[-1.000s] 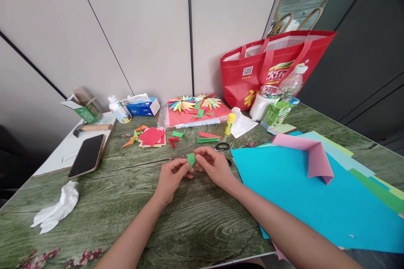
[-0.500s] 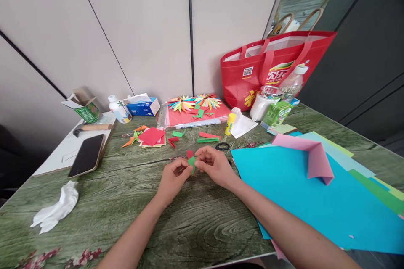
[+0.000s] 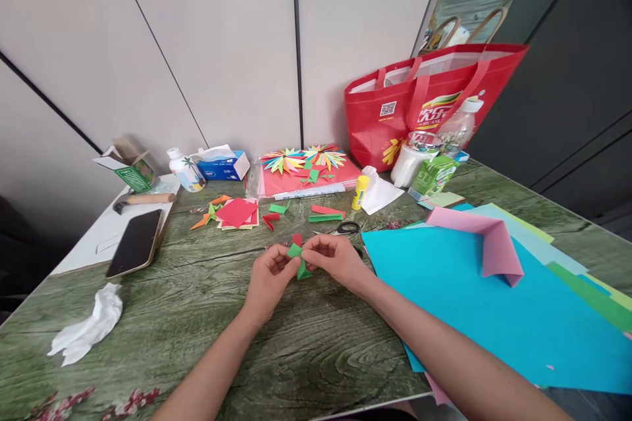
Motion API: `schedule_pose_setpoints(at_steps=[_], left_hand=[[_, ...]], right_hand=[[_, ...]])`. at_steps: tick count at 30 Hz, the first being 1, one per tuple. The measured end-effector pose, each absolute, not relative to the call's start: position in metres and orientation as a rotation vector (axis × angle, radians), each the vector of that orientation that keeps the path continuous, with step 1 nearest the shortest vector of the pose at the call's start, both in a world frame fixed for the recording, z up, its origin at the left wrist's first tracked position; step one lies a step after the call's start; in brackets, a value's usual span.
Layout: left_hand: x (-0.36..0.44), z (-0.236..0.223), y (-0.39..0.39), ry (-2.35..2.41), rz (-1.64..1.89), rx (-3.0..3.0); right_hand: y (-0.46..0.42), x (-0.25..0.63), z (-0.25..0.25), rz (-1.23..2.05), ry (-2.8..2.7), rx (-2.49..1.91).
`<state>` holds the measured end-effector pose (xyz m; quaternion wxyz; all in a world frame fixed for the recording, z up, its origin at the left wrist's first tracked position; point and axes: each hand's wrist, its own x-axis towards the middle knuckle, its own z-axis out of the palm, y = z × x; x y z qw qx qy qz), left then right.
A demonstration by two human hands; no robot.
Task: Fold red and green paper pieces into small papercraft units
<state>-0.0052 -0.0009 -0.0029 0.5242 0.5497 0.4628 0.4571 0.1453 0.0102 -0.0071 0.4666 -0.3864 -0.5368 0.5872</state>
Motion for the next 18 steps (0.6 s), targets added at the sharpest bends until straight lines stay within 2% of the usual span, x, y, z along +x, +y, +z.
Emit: schedule_pose_setpoints(at_steps=[18], left_hand=[[0.0006, -0.0034, -0.0036, 1.030, 1.128, 1.198]], right_hand=[[0.0102, 0.1425, -0.0086, 1.265, -1.455, -1.054]])
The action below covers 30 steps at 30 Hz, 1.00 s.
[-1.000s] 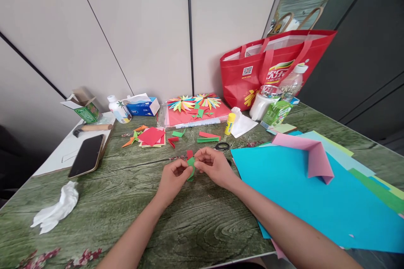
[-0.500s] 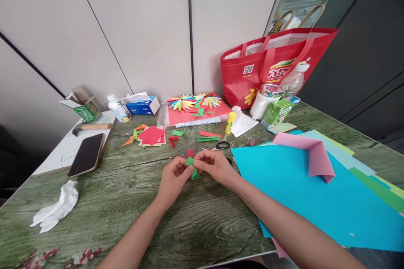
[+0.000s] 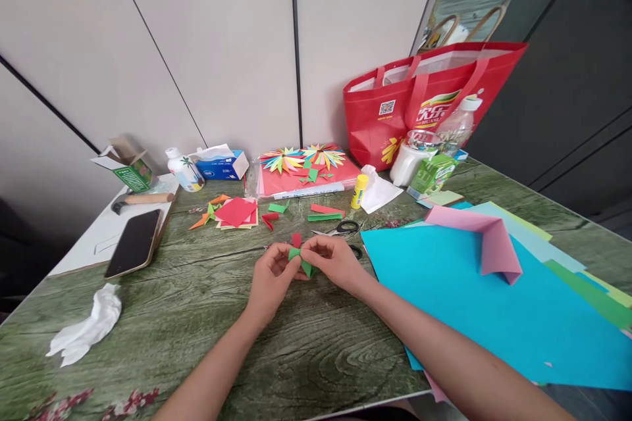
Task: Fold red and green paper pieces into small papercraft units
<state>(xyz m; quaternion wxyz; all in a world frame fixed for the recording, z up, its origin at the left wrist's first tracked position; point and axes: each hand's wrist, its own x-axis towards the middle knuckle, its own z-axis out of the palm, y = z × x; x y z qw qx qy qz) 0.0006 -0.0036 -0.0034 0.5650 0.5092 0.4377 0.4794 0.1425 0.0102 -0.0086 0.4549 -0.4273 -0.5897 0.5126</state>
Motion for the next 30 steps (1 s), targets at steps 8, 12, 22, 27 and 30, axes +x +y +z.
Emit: schedule_pose_setpoints(at_steps=[8, 12, 22, 27, 30], left_hand=[[-0.001, 0.001, -0.003, 1.107, 1.150, 1.294], [0.000, 0.004, -0.005, 1.128, 1.150, 1.303], [-0.004, -0.006, -0.004, 1.102, 1.224, 1.545], [-0.005, 0.000, -0.002, 1.132, 1.103, 1.449], [-0.006, 0.002, 0.001, 1.097, 1.030, 1.240]], right_hand=[[0.010, 0.143, -0.011, 1.230, -1.476, -1.054], [0.010, 0.143, -0.011, 1.210, -1.489, -1.070], [0.010, 0.142, -0.011, 1.272, -1.344, -1.127], [0.011, 0.145, -0.009, 1.090, -1.485, -1.161], [0.010, 0.145, -0.006, 1.033, -1.563, -1.151]])
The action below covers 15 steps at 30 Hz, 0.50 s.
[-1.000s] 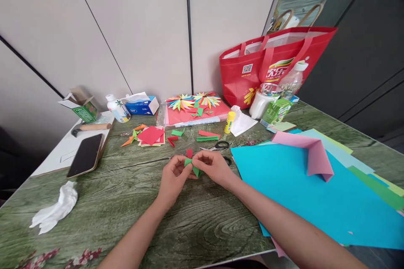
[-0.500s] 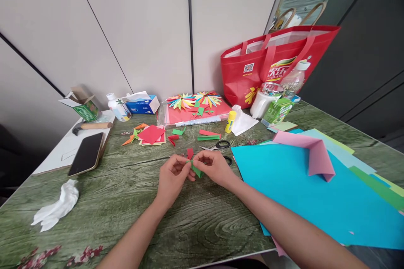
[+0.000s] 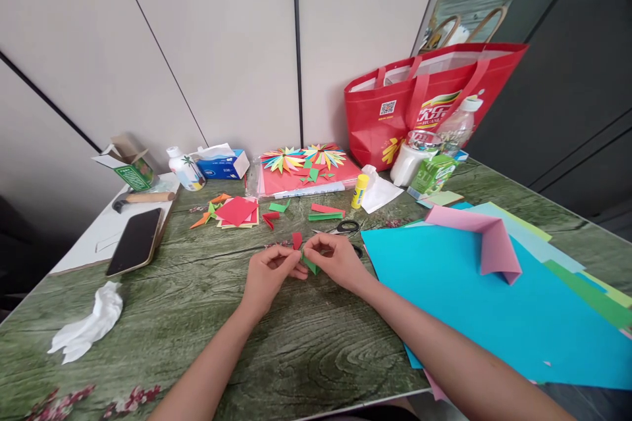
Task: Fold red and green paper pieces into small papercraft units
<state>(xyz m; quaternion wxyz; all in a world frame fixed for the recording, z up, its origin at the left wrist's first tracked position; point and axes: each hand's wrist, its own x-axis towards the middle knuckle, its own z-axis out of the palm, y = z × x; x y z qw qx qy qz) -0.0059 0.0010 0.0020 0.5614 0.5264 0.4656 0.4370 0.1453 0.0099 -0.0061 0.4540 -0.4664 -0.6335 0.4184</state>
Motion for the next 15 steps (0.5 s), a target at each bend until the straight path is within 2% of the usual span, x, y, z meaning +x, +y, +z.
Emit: schedule_pose_setpoints(at_steps=[9, 15], left_hand=[[-0.0096, 0.0018, 0.0045, 0.986, 0.898, 1.010], [-0.0100, 0.0039, 0.0041, 1.080, 0.859, 1.092]], right_hand=[[0.0071, 0.1467, -0.0057, 0.847, -1.738, -1.107], [0.0081, 0.1454, -0.0078, 0.935, -1.740, -1.116]])
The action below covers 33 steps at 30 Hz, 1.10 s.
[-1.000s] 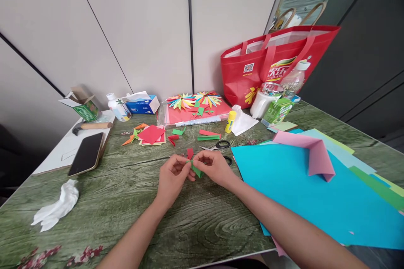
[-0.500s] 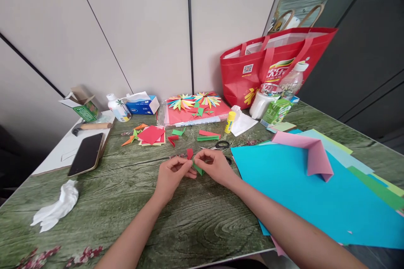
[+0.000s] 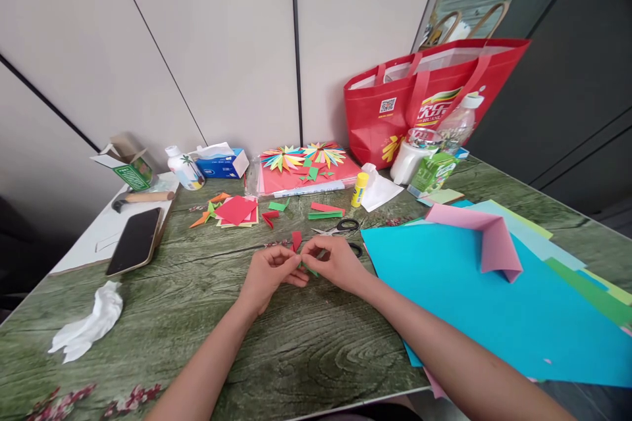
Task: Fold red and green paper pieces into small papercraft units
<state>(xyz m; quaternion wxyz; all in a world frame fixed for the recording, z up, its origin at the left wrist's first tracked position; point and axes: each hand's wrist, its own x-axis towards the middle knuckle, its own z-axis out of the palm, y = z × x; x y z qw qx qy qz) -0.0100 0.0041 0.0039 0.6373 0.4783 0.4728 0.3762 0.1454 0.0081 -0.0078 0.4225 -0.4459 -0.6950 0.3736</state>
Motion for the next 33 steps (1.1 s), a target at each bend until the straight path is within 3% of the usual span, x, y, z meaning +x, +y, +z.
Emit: schedule_pose_setpoints(at_steps=[11, 33], left_hand=[[-0.0068, 0.0039, 0.0032, 1.104, 0.938, 1.093], [-0.0077, 0.0024, 0.0040, 1.074, 0.948, 1.006]], right_hand=[[0.0144, 0.1477, -0.0129, 1.190, -1.626, -1.089], [0.0127, 0.1446, -0.0148, 1.191, -1.523, -1.076]])
